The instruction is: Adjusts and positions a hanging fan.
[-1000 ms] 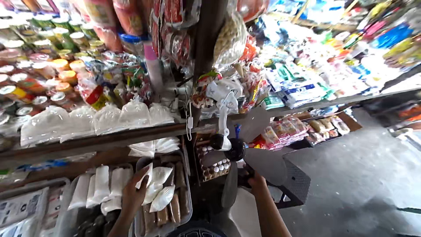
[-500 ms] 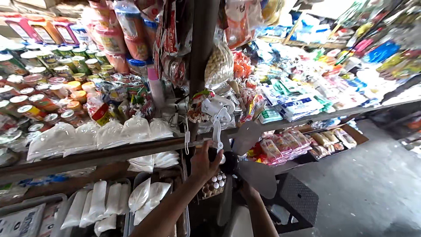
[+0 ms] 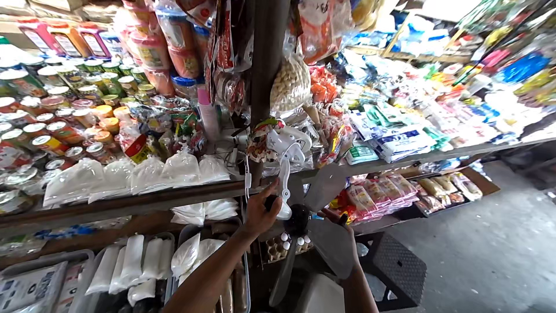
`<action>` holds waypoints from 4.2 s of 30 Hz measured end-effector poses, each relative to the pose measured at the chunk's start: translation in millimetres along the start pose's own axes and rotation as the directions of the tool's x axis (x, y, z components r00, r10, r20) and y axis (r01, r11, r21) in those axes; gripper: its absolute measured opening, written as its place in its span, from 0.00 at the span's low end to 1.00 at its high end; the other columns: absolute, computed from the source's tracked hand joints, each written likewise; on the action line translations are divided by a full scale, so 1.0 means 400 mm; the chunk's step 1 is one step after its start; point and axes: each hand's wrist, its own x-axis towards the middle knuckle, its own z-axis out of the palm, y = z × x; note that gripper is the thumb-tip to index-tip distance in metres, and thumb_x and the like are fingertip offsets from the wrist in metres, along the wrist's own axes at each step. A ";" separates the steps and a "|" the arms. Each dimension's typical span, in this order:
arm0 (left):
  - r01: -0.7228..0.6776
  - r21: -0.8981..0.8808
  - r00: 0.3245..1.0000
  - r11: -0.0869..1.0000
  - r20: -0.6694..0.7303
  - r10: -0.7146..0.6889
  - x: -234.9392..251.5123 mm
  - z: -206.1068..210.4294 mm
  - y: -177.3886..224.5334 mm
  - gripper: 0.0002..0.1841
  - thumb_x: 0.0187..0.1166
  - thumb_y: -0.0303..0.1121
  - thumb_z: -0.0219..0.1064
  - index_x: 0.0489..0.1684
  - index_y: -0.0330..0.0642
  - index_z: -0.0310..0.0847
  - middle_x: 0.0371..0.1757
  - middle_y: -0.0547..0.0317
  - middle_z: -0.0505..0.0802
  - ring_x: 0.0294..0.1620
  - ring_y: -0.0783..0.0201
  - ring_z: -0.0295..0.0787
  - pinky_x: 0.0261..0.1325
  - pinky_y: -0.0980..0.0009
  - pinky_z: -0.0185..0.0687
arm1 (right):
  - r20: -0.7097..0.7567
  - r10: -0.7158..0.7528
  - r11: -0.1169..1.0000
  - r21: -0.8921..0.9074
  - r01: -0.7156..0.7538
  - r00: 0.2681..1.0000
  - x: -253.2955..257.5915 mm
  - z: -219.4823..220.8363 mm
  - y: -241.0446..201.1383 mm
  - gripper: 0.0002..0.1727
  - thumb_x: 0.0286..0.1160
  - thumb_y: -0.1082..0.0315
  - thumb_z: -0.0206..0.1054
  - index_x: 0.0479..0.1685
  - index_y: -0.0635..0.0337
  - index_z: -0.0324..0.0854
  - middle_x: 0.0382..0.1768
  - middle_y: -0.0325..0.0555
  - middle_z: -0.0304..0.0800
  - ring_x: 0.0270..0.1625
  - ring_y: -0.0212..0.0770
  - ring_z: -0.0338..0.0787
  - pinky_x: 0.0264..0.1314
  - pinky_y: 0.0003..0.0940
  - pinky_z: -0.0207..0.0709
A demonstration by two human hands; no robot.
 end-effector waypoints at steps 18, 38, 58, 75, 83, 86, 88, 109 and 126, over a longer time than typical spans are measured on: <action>-0.002 -0.122 0.964 0.993 0.265 0.034 0.075 -0.136 -0.007 0.25 0.80 0.38 0.62 0.68 0.24 0.82 0.55 0.51 0.95 0.39 0.90 0.83 0.49 0.87 0.79 | 0.194 -0.341 0.670 -0.636 0.383 0.920 0.299 0.084 -0.331 0.14 0.79 0.68 0.68 0.57 0.67 0.87 0.48 0.50 0.93 0.36 0.35 0.88 0.41 0.36 0.84; 0.227 0.192 0.567 0.955 0.771 -0.289 0.391 -0.368 0.050 0.16 0.89 0.30 0.55 0.67 0.42 0.86 0.55 0.58 0.94 0.44 0.75 0.87 0.46 0.75 0.83 | 0.305 0.081 0.528 -0.821 0.219 0.949 0.466 0.266 -0.317 0.20 0.64 0.67 0.84 0.55 0.63 0.87 0.40 0.55 0.94 0.39 0.51 0.92 0.48 0.56 0.84; -0.126 0.500 0.352 0.857 0.830 -0.432 0.556 -0.394 0.124 0.20 0.91 0.38 0.60 0.74 0.36 0.70 0.56 0.47 0.90 0.43 0.62 0.87 0.46 0.64 0.83 | 0.220 0.174 0.545 -0.833 0.092 0.960 0.466 0.280 -0.324 0.15 0.68 0.68 0.81 0.50 0.65 0.89 0.40 0.52 0.93 0.41 0.45 0.91 0.53 0.48 0.84; -0.291 0.666 0.789 0.687 0.573 -0.222 0.479 -0.631 0.437 0.18 0.90 0.36 0.59 0.73 0.40 0.79 0.63 0.45 0.91 0.61 0.52 0.90 0.69 0.49 0.82 | 0.299 -0.370 0.494 -0.739 0.459 0.880 0.367 0.219 -0.257 0.12 0.74 0.67 0.74 0.50 0.66 0.92 0.43 0.59 0.93 0.36 0.51 0.90 0.43 0.52 0.83; -0.271 0.752 0.938 0.602 0.346 -0.010 -0.015 -0.633 0.457 0.14 0.79 0.38 0.63 0.43 0.42 0.95 0.38 0.55 0.94 0.40 0.57 0.92 0.46 0.54 0.88 | 0.601 -0.237 0.537 -0.573 0.618 0.763 0.360 0.413 -0.319 0.12 0.66 0.71 0.80 0.45 0.71 0.91 0.41 0.59 0.92 0.39 0.51 0.91 0.46 0.51 0.86; -0.197 0.787 0.980 0.585 0.169 0.104 -0.105 -0.472 0.340 0.12 0.77 0.31 0.66 0.49 0.39 0.95 0.46 0.46 0.96 0.44 0.47 0.96 0.45 0.49 0.92 | 0.554 0.081 0.471 -0.754 0.458 0.828 0.382 0.469 -0.363 0.17 0.67 0.64 0.82 0.45 0.71 0.88 0.37 0.64 0.91 0.43 0.62 0.90 0.52 0.65 0.79; -0.166 0.788 0.965 0.593 0.005 0.263 -0.108 -0.403 0.245 0.13 0.78 0.38 0.70 0.49 0.39 0.95 0.49 0.47 0.97 0.48 0.50 0.96 0.46 0.55 0.92 | 0.529 0.152 0.439 -0.793 0.422 0.835 0.398 0.487 -0.355 0.18 0.65 0.62 0.83 0.43 0.69 0.88 0.37 0.64 0.90 0.46 0.64 0.89 0.54 0.67 0.78; 0.074 0.501 0.941 0.862 -0.321 0.106 0.056 -0.364 0.139 0.08 0.70 0.31 0.79 0.39 0.36 0.94 0.34 0.54 0.97 0.29 0.70 0.90 0.37 0.71 0.86 | 0.257 -0.374 0.773 -0.445 0.453 0.891 0.341 0.318 -0.267 0.11 0.77 0.65 0.72 0.49 0.63 0.89 0.33 0.42 0.93 0.23 0.30 0.86 0.27 0.32 0.84; 0.146 0.598 0.927 0.788 -0.360 0.102 -0.213 -0.395 0.106 0.18 0.76 0.41 0.74 0.49 0.33 0.93 0.36 0.51 0.97 0.27 0.70 0.90 0.35 0.75 0.87 | 0.307 0.362 0.790 -0.602 -0.115 0.880 0.345 0.449 0.228 0.26 0.79 0.55 0.73 0.65 0.67 0.83 0.54 0.58 0.93 0.55 0.45 0.92 0.67 0.46 0.82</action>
